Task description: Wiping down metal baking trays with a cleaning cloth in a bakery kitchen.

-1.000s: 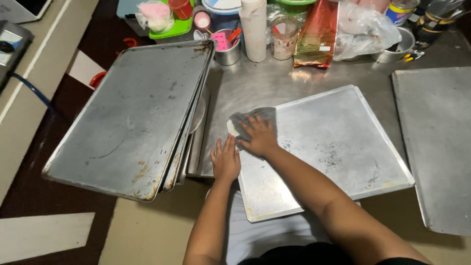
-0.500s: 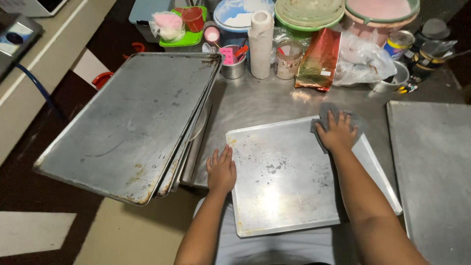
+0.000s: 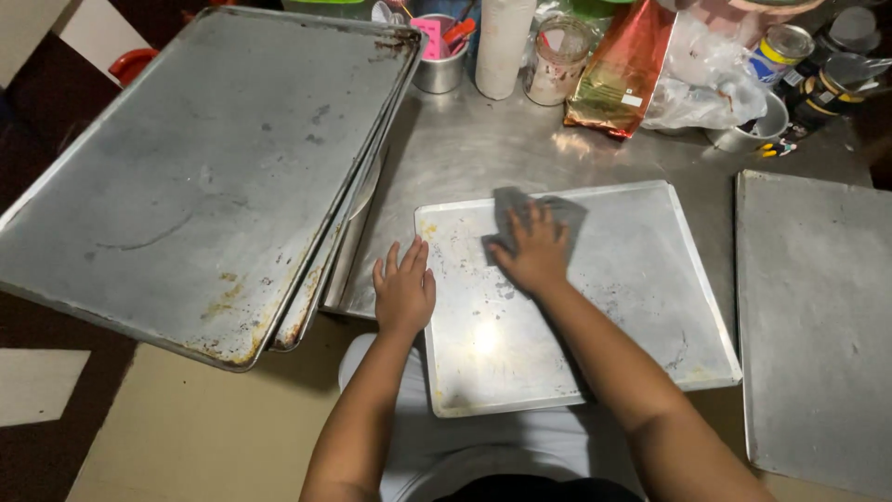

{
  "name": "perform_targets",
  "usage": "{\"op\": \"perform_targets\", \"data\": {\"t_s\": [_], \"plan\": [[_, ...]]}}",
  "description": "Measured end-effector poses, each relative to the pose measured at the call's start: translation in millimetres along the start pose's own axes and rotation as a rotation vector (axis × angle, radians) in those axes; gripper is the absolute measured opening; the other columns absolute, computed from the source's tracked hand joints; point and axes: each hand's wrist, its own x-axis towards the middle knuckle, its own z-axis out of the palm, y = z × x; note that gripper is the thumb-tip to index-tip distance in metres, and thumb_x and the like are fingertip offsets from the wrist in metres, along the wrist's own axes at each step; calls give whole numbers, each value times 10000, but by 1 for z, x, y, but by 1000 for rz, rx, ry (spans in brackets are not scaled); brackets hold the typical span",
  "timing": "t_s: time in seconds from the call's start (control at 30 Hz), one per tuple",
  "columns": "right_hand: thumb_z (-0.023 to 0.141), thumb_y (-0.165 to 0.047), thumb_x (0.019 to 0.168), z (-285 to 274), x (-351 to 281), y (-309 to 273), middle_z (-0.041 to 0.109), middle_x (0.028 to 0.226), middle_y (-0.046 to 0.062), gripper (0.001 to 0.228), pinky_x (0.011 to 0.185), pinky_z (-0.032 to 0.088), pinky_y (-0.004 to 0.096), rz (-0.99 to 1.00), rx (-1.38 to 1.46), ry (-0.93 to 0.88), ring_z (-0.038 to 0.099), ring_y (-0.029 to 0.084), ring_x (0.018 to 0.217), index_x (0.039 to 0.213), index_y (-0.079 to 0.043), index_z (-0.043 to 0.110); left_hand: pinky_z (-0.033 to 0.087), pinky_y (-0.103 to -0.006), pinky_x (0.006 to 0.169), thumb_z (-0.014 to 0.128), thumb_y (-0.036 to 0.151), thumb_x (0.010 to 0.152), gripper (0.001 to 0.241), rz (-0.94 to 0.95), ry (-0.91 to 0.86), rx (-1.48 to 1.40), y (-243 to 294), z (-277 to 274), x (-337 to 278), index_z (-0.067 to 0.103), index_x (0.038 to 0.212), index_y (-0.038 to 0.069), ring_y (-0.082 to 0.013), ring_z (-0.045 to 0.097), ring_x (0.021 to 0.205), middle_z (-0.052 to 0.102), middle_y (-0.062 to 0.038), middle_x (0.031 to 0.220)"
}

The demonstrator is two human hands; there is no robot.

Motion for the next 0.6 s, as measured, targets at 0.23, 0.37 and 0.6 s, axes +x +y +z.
{"op": "perform_targets", "data": {"t_s": [0.23,0.37,0.6], "plan": [[474,-477,993,32,-36,-107,273,1698,141,669,1210,133,647,-346,73,-2,215,357,1564,1561,-126,416,141,-523,1221,523,227,967,458,-23,-66,36,-11,15,2,557,1413,128,-303,305,1522,446,-3,1621],[531,-404,946,10,-78,-98,342,1613,179,681,1178,177,640,-405,202,83,277,378,1503,1531,-63,460,143,-511,1233,482,282,1019,465,-39,-76,7,-11,12,2,510,1467,158,-297,304,1528,454,6,1613],[681,-422,877,-19,-180,-36,466,1536,125,535,1106,310,593,-666,289,-168,378,363,1436,1363,-211,610,146,-523,1211,456,368,1036,562,-29,-15,-72,-6,7,2,423,1565,183,-315,318,1490,470,-4,1584]]}}
